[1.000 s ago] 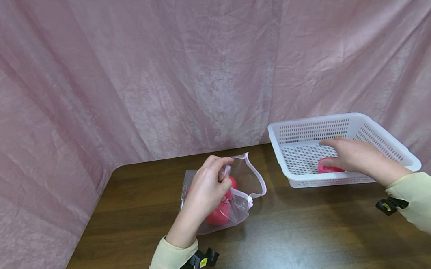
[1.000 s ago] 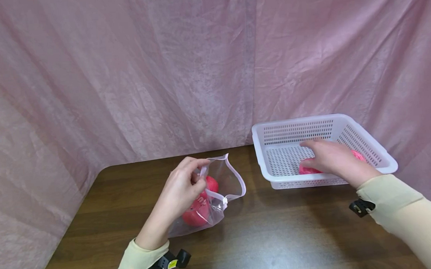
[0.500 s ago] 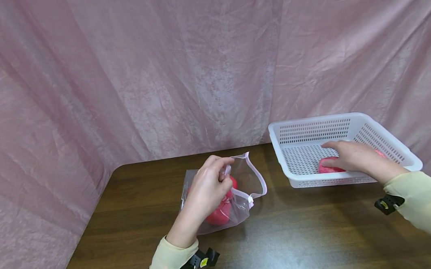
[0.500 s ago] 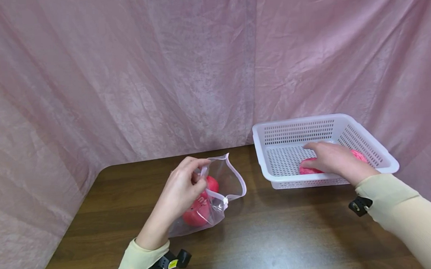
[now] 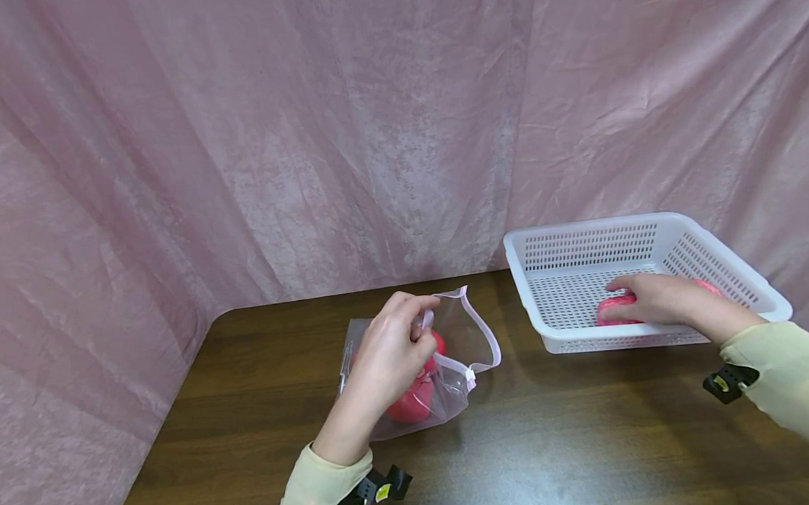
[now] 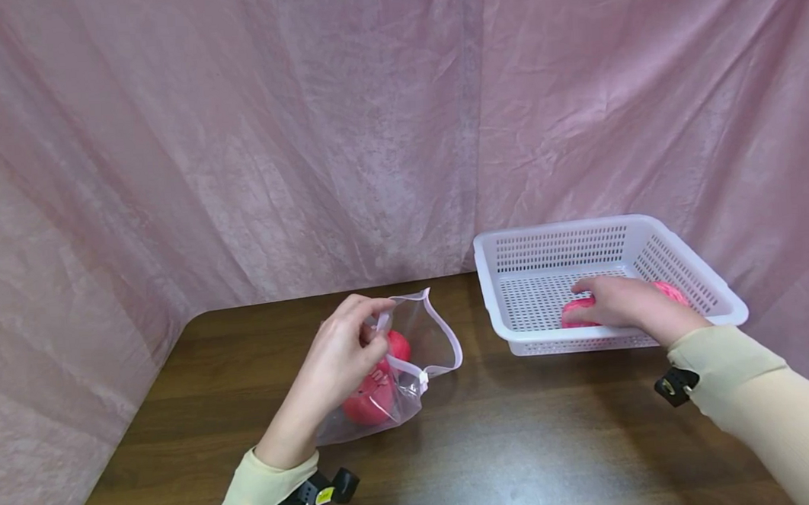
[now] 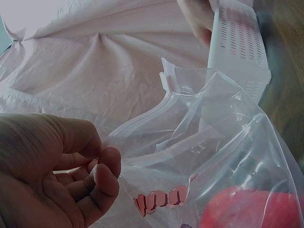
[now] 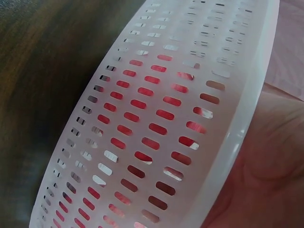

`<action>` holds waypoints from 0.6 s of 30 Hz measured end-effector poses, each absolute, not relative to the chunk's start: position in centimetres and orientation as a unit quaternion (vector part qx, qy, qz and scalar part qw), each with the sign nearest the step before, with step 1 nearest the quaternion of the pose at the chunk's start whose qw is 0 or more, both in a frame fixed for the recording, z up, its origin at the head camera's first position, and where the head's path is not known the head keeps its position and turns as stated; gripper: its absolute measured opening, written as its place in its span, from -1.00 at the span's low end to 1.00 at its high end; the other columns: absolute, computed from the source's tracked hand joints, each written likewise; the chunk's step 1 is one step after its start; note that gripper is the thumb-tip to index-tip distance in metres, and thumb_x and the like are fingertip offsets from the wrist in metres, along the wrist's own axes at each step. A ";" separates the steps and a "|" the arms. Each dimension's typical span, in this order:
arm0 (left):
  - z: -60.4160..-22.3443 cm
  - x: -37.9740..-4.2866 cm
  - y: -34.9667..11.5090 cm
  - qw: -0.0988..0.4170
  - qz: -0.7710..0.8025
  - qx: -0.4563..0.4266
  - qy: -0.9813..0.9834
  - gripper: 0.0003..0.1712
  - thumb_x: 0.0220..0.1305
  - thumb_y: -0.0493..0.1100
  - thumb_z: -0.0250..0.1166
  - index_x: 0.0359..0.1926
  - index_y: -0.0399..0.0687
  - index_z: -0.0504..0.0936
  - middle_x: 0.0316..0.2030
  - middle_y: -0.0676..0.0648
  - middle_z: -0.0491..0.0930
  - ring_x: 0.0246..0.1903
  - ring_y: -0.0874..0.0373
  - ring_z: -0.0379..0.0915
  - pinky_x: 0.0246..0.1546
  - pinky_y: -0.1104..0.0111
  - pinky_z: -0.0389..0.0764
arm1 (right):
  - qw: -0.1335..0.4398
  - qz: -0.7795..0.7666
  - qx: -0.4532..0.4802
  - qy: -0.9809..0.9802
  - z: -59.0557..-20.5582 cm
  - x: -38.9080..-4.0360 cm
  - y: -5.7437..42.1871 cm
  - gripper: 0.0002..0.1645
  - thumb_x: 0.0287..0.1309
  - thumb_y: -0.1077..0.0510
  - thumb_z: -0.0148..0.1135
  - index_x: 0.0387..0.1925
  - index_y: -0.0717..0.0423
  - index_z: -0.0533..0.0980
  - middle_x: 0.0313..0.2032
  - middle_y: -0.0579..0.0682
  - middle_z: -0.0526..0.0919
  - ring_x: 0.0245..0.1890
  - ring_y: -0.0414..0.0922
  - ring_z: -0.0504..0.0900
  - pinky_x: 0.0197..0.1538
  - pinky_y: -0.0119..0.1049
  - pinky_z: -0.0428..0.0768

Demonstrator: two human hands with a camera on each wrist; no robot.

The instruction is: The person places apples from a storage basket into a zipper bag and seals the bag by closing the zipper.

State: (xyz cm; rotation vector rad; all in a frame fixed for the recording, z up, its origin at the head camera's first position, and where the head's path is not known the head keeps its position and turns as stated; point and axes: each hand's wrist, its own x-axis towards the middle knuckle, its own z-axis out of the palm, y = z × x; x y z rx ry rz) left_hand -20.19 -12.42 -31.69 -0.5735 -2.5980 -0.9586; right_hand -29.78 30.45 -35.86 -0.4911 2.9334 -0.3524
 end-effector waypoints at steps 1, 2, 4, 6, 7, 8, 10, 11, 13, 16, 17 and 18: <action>-31.7 -20.2 -12.4 0.156 -0.335 -0.200 -0.908 -0.54 0.32 -0.44 0.44 0.23 -0.16 0.77 0.00 -0.05 0.65 -0.24 0.11 0.51 -0.13 0.24 0.66 | 0.077 -0.116 -0.161 0.977 -35.8 -29.8 30.4 -0.10 0.32 -0.25 0.53 0.27 0.47 0.58 0.13 0.53 0.67 0.13 0.43 0.68 0.16 0.39 0.58; -31.7 -20.2 -12.4 0.156 -0.335 -0.200 -0.908 -0.54 0.33 -0.43 0.44 0.23 -0.16 0.77 0.00 -0.05 0.65 -0.24 0.11 0.51 -0.13 0.24 0.66 | 0.081 -0.113 -0.161 0.977 -35.8 -29.8 30.4 -0.10 0.32 -0.25 0.53 0.25 0.47 0.59 0.12 0.54 0.67 0.11 0.42 0.68 0.15 0.38 0.58; -31.7 -20.2 -12.4 0.156 -0.334 -0.200 -0.908 -0.55 0.33 -0.43 0.44 0.23 -0.16 0.77 0.00 -0.05 0.64 -0.25 0.11 0.51 -0.14 0.24 0.65 | 0.091 -0.110 -0.160 0.977 -35.6 -29.8 30.4 -0.12 0.33 -0.26 0.52 0.22 0.48 0.60 0.07 0.51 0.69 0.04 0.36 0.70 0.12 0.34 0.60; -31.7 -20.2 -12.5 0.156 -0.334 -0.200 -0.908 -0.55 0.33 -0.43 0.43 0.22 -0.16 0.77 -0.01 -0.05 0.64 -0.25 0.11 0.50 -0.15 0.25 0.64 | 0.101 -0.108 -0.160 0.976 -35.4 -29.8 30.4 -0.15 0.33 -0.25 0.51 0.18 0.48 0.62 0.01 0.45 0.72 -0.05 0.28 0.70 0.07 0.28 0.61; -31.7 -20.2 -12.5 0.157 -0.334 -0.201 -0.908 -0.55 0.33 -0.43 0.43 0.22 -0.16 0.77 -0.02 -0.04 0.64 -0.25 0.12 0.50 -0.16 0.25 0.64 | 0.106 -0.106 -0.160 0.976 -35.4 -29.9 30.4 -0.16 0.33 -0.25 0.51 0.17 0.47 0.62 -0.02 0.42 0.73 -0.09 0.23 0.69 0.06 0.25 0.61; -31.7 -20.2 -12.5 0.158 -0.333 -0.201 -0.907 -0.55 0.33 -0.43 0.43 0.22 -0.16 0.77 -0.02 -0.04 0.64 -0.26 0.12 0.50 -0.16 0.25 0.63 | 0.111 -0.105 -0.161 0.975 -35.3 -29.9 30.4 -0.17 0.34 -0.24 0.51 0.16 0.48 0.63 -0.04 0.39 0.74 -0.12 0.20 0.68 0.03 0.22 0.61; -31.7 -20.3 -12.4 0.160 -0.332 -0.203 -0.907 -0.55 0.33 -0.43 0.43 0.22 -0.17 0.77 -0.03 -0.04 0.63 -0.26 0.12 0.49 -0.17 0.25 0.62 | 0.115 -0.105 -0.164 0.974 -35.2 -30.0 30.4 -0.17 0.34 -0.25 0.50 0.15 0.47 0.63 -0.05 0.35 0.74 -0.12 0.17 0.66 0.02 0.19 0.60; -31.7 -20.3 -12.4 0.161 -0.331 -0.203 -0.907 -0.55 0.33 -0.43 0.42 0.21 -0.17 0.77 -0.03 -0.04 0.63 -0.26 0.12 0.49 -0.17 0.26 0.62 | 0.116 -0.104 -0.166 0.974 -35.2 -30.0 30.4 -0.17 0.35 -0.25 0.50 0.15 0.47 0.63 -0.05 0.35 0.74 -0.12 0.18 0.66 0.02 0.19 0.60; -31.7 -20.3 -12.4 0.161 -0.330 -0.203 -0.907 -0.55 0.32 -0.44 0.42 0.21 -0.17 0.77 -0.04 -0.04 0.63 -0.26 0.12 0.49 -0.18 0.26 0.61 | 0.118 -0.103 -0.169 0.973 -35.2 -30.0 30.3 -0.16 0.34 -0.26 0.50 0.16 0.48 0.62 -0.02 0.38 0.73 -0.07 0.23 0.68 0.06 0.23 0.60; -31.7 -20.3 -12.4 0.162 -0.330 -0.204 -0.907 -0.55 0.31 -0.44 0.42 0.21 -0.18 0.77 -0.04 -0.04 0.63 -0.26 0.12 0.49 -0.17 0.25 0.61 | 0.115 -0.101 -0.177 0.972 -35.3 -30.0 30.3 -0.16 0.34 -0.24 0.50 0.18 0.48 0.61 0.02 0.43 0.72 0.01 0.33 0.69 0.11 0.31 0.58; -31.7 -20.3 -12.4 0.162 -0.330 -0.203 -0.907 -0.55 0.31 -0.44 0.42 0.21 -0.18 0.77 -0.04 -0.04 0.63 -0.26 0.12 0.49 -0.17 0.25 0.61 | 0.115 -0.099 -0.181 0.972 -35.4 -30.0 30.2 -0.16 0.34 -0.24 0.50 0.18 0.48 0.61 0.02 0.44 0.71 0.03 0.35 0.69 0.11 0.32 0.58; -31.7 -20.3 -12.4 0.161 -0.331 -0.203 -0.907 -0.54 0.31 -0.44 0.41 0.22 -0.18 0.77 -0.03 -0.05 0.64 -0.26 0.12 0.50 -0.17 0.24 0.61 | 0.114 -0.099 -0.183 0.971 -35.4 -30.0 30.2 -0.16 0.34 -0.23 0.51 0.19 0.48 0.60 0.03 0.44 0.71 0.05 0.37 0.69 0.13 0.33 0.58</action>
